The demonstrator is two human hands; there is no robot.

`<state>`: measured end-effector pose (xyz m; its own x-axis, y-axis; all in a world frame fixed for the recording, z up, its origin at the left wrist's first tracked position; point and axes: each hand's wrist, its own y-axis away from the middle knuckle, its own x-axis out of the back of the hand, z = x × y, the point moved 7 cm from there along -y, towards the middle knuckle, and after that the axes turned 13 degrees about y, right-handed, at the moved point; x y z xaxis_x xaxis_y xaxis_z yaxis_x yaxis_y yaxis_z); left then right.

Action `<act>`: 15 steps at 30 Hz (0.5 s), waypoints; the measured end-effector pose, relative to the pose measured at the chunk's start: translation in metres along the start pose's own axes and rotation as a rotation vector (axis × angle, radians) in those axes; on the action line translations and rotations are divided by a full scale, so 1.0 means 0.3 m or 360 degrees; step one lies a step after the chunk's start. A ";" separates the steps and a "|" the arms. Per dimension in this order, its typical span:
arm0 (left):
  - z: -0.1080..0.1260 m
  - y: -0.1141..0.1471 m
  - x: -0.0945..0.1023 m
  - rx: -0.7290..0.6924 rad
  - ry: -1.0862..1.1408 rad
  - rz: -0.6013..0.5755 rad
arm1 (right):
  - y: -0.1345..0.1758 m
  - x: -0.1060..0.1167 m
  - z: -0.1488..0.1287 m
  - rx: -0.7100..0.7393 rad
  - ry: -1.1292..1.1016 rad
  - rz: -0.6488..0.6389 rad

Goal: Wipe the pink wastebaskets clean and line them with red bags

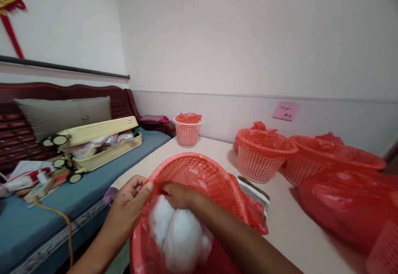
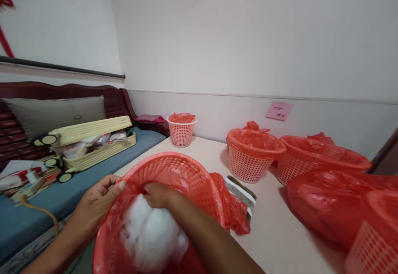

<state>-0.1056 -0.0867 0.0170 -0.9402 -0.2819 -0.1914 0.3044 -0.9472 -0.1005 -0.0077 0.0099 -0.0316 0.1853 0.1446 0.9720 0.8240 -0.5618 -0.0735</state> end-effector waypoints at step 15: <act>0.010 0.002 0.032 0.0009 -0.0004 0.0051 | 0.302 0.094 0.131 -0.0779 0.0214 0.0016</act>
<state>-0.1148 -0.0904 0.0182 -0.9303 -0.3124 -0.1920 0.3335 -0.9386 -0.0886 0.0931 -0.0049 -0.0198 0.0946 0.0491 0.9943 0.4689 -0.8833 -0.0010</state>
